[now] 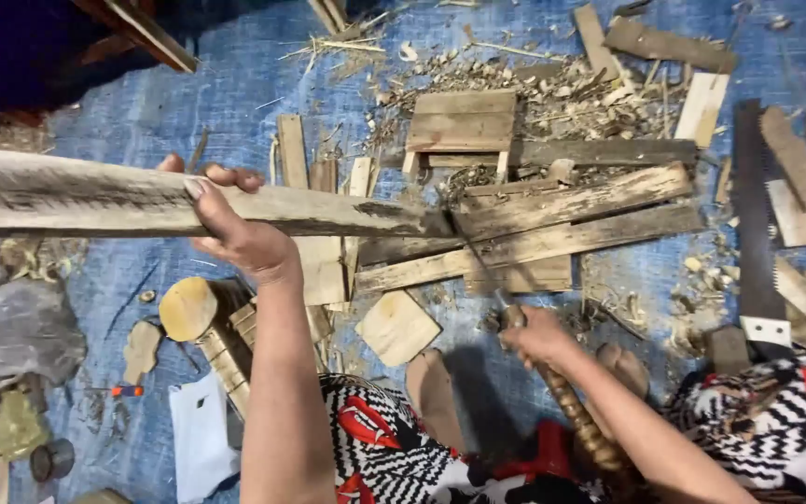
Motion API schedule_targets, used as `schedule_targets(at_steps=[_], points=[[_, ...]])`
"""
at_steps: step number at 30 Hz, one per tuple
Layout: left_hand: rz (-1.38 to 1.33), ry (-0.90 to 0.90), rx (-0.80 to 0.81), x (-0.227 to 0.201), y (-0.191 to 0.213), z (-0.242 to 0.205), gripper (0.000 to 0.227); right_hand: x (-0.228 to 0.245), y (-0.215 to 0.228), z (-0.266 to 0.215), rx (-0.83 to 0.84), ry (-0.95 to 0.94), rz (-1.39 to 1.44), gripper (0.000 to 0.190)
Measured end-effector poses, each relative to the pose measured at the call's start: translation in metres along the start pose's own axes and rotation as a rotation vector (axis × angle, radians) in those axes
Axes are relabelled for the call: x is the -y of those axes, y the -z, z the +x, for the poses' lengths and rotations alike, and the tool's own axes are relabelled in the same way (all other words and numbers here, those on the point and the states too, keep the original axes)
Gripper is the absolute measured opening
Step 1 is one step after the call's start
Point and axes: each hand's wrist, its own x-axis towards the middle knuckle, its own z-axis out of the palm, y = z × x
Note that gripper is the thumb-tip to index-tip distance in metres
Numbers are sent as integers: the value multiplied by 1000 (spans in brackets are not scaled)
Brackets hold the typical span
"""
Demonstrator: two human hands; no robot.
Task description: Refining the shape of a wooden plank by shaving it with a curved hand tool.
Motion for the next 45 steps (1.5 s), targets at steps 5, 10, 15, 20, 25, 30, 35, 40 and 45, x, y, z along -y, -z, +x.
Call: schedule_targets(at_steps=[5, 10, 15, 20, 25, 30, 35, 40, 45], points=[[-43, -2, 17, -15, -12, -3, 29, -19, -5, 19, 28, 11, -35, 13], [-37, -3, -26, 0, -5, -1, 39, -19, -4, 18, -42, -20, -89, 22], [86, -118, 63, -24, -28, 4, 38, 5, -2, 8, -44, 58, -96, 18], [279, -228, -78, 48, 24, -1, 26, -37, 7, 34, 19, 107, -274, 29], [-99, 32, -91, 31, 3, -9, 44, -56, 9, 65, 81, 28, -85, 20], [62, -33, -45, 20, -7, -8, 40, -93, 32, 143, 44, -143, -59, 23], [-24, -33, -33, 17, -7, -8, 36, -87, 38, 157, 84, -236, -86, 21], [-30, -41, -42, 14, -9, -11, 38, -87, 42, 168, 87, -263, -181, 31], [125, -60, 7, 3, -10, -15, 34, -108, 46, 165, 55, -109, -282, 29]])
